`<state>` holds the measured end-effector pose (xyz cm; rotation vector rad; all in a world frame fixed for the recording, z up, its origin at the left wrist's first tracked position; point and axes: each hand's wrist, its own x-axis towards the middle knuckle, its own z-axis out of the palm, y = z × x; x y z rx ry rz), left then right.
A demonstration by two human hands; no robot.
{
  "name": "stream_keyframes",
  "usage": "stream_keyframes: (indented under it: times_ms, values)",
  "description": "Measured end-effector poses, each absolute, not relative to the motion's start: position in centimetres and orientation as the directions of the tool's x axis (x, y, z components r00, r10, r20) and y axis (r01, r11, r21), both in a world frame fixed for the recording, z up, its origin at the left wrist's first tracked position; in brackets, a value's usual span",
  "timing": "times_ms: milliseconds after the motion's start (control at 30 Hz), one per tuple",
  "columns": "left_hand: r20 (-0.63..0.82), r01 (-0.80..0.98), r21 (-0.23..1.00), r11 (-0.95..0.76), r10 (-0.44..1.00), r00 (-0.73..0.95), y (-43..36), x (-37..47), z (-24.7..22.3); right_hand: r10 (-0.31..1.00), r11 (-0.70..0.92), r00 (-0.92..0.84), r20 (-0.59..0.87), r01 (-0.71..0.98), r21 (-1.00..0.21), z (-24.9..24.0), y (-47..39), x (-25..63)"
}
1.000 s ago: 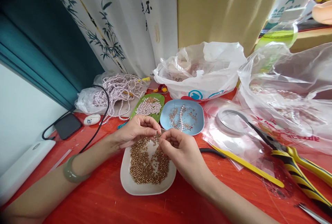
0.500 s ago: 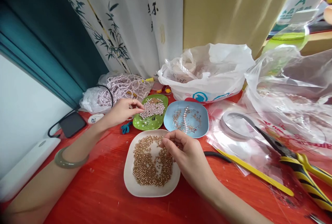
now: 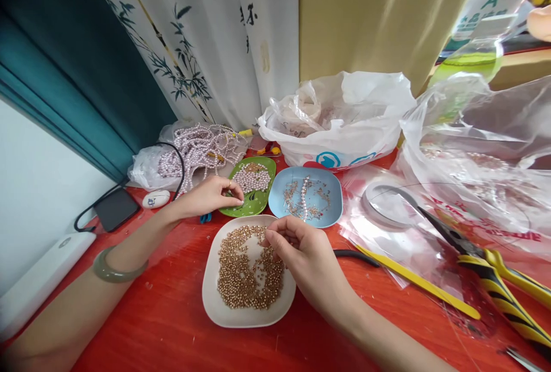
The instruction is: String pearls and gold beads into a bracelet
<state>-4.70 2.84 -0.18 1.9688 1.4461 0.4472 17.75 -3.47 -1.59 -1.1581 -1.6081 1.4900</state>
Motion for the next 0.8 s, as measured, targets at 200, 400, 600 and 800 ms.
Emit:
stream_keyframes:
  times_ms: [200,400,600,800]
  values:
    - [-0.266,0.201,0.957,0.207,0.902,0.339,1.2,-1.9,0.6,0.888,-0.149,-0.430,-0.160,0.060,-0.987,-0.5,-3.5,17.9]
    - [-0.286,-0.040,0.943,0.332,0.864,0.415,0.0,-0.2,0.3,0.869,-0.174,-0.471,-0.152,-0.003,-0.985,-0.5,-4.1,17.7]
    - [-0.295,-0.072,0.931,0.358,0.854,0.428,-0.2,0.1,0.1,0.868,-0.196,-0.471,-0.154,-0.042,-0.980,-0.8,-4.0,17.6]
    - [-0.286,-0.050,0.940,0.337,0.861,0.421,-0.1,-0.1,-0.5,0.867,-0.205,-0.472,-0.158,-0.048,-0.978,-0.7,-3.9,17.6]
